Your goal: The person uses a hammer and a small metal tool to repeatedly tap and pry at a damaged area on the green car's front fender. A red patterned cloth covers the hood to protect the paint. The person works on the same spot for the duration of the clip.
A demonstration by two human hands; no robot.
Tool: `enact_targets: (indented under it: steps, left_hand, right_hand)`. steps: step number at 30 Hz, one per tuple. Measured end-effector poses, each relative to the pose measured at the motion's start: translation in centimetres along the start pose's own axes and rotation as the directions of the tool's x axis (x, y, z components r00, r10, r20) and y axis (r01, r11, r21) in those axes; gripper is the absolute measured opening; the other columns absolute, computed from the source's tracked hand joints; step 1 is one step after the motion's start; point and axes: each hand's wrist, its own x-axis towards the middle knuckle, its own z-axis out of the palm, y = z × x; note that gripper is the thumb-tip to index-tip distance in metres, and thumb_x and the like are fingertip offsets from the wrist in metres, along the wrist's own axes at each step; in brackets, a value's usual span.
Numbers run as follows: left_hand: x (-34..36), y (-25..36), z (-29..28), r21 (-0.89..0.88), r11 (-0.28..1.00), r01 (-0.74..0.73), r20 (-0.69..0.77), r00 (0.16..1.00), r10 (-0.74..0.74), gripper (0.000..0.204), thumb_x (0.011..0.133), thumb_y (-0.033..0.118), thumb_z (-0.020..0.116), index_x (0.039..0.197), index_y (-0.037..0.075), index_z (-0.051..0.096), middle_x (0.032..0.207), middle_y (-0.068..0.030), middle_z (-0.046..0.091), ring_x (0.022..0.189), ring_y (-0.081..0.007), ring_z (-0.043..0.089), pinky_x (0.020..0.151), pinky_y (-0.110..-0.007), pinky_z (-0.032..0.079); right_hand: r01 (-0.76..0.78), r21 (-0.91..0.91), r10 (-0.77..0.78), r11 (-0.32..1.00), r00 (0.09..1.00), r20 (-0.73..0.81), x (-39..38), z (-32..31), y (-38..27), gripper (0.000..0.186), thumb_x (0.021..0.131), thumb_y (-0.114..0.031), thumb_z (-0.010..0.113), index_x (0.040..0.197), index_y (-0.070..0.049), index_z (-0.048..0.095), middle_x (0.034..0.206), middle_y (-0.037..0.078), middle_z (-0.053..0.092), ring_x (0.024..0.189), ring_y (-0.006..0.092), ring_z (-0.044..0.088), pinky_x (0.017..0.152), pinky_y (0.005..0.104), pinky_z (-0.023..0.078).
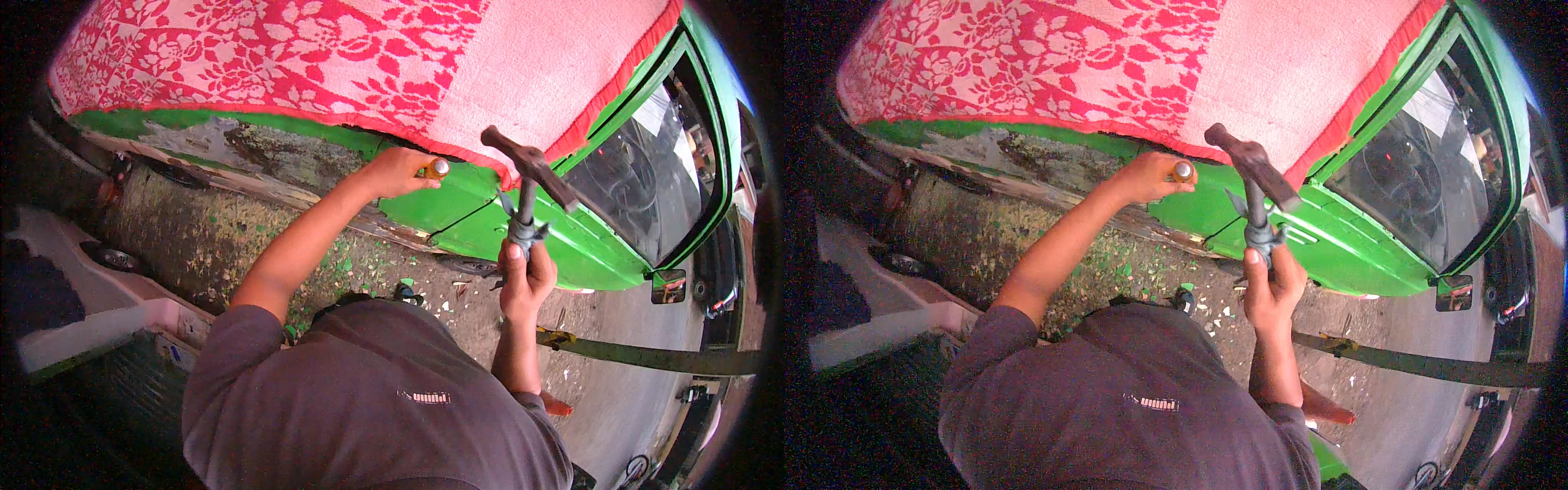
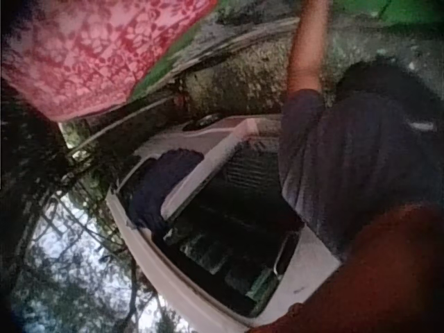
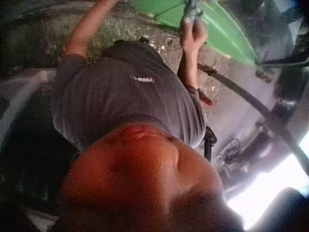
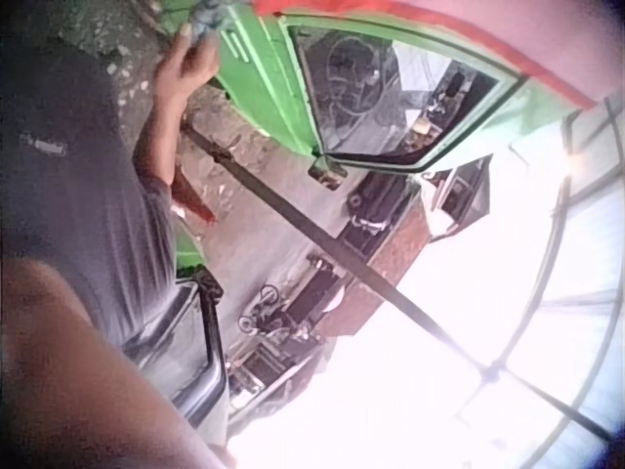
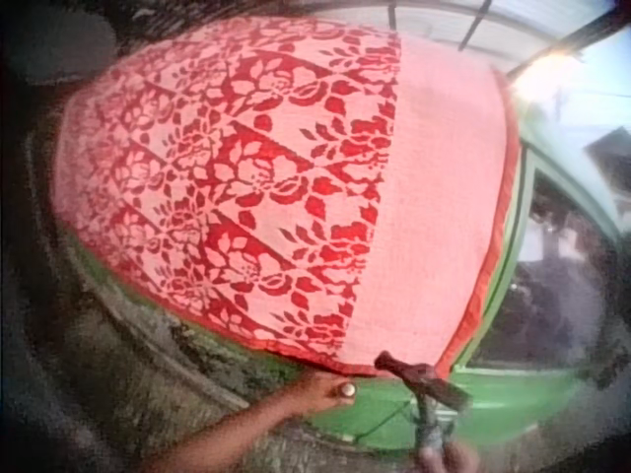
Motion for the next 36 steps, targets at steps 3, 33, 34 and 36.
enact_targets:
  steps: [3, 33, 34, 36]
  left_hand:
    - [0.2, 0.2, -0.1, 0.028, 1.000, -0.002, 0.027, 1.000, 0.001, 0.027, 0.085, 0.033, 0.072, 0.099, 0.010, 0.068, 0.093, -0.0100, 0.071, 0.089, -0.0270, 0.069, 0.080, -0.040, 0.052]
    - [-2.2, -0.3, 1.4, -0.196, 0.974, 0.116, -0.107, 0.985, -0.139, 0.016, 0.087, 0.014, 0.071, 0.099, 0.006, 0.066, 0.093, -0.0085, 0.070, 0.087, -0.0191, 0.068, 0.079, -0.035, 0.053]
    - [-3.2, 0.2, 2.1, -0.185, 0.981, 0.055, -0.162, 0.983, -0.086, 0.015, 0.087, 0.014, 0.071, 0.099, 0.006, 0.066, 0.094, -0.0089, 0.070, 0.090, -0.0207, 0.068, 0.081, -0.036, 0.053]
    - [-4.5, 0.2, 3.1, -0.147, 0.987, -0.066, -0.201, 0.979, 0.035, 0.014, 0.087, 0.014, 0.071, 0.097, 0.005, 0.066, 0.095, -0.0093, 0.069, 0.093, -0.0236, 0.067, 0.083, -0.037, 0.052]
  right_hand:
    - [0.047, -0.255, -0.030, 0.966, 0.997, 0.070, -0.5, 0.6, -0.4, 0.019, 0.090, -0.014, 0.067, 0.098, 0.003, 0.063, 0.073, 0.017, 0.061, 0.063, 0.0257, 0.057, 0.063, 0.0365, 0.047]
    - [-0.194, 0.014, 0.193, 0.981, 0.981, 0.029, -1.6, 1.7, 0.0, 0.021, 0.093, -0.018, 0.066, 0.091, 0.002, 0.061, 0.063, 0.002, 0.053, 0.059, 0.0103, 0.048, 0.055, 0.0293, 0.039]
    - [-0.217, 0.026, 0.216, 0.976, 0.975, 0.048, -1.2, 1.2, 0.1, 0.021, 0.094, -0.019, 0.066, 0.092, 0.002, 0.062, 0.062, 0.001, 0.053, 0.058, 0.0095, 0.047, 0.054, 0.0286, 0.039]
    - [-0.275, 0.051, 0.270, 0.960, 0.959, 0.088, -1.0, 0.3, 0.5, 0.021, 0.094, -0.019, 0.065, 0.095, 0.001, 0.063, 0.062, 0.000, 0.052, 0.056, 0.0078, 0.046, 0.051, 0.0273, 0.037]
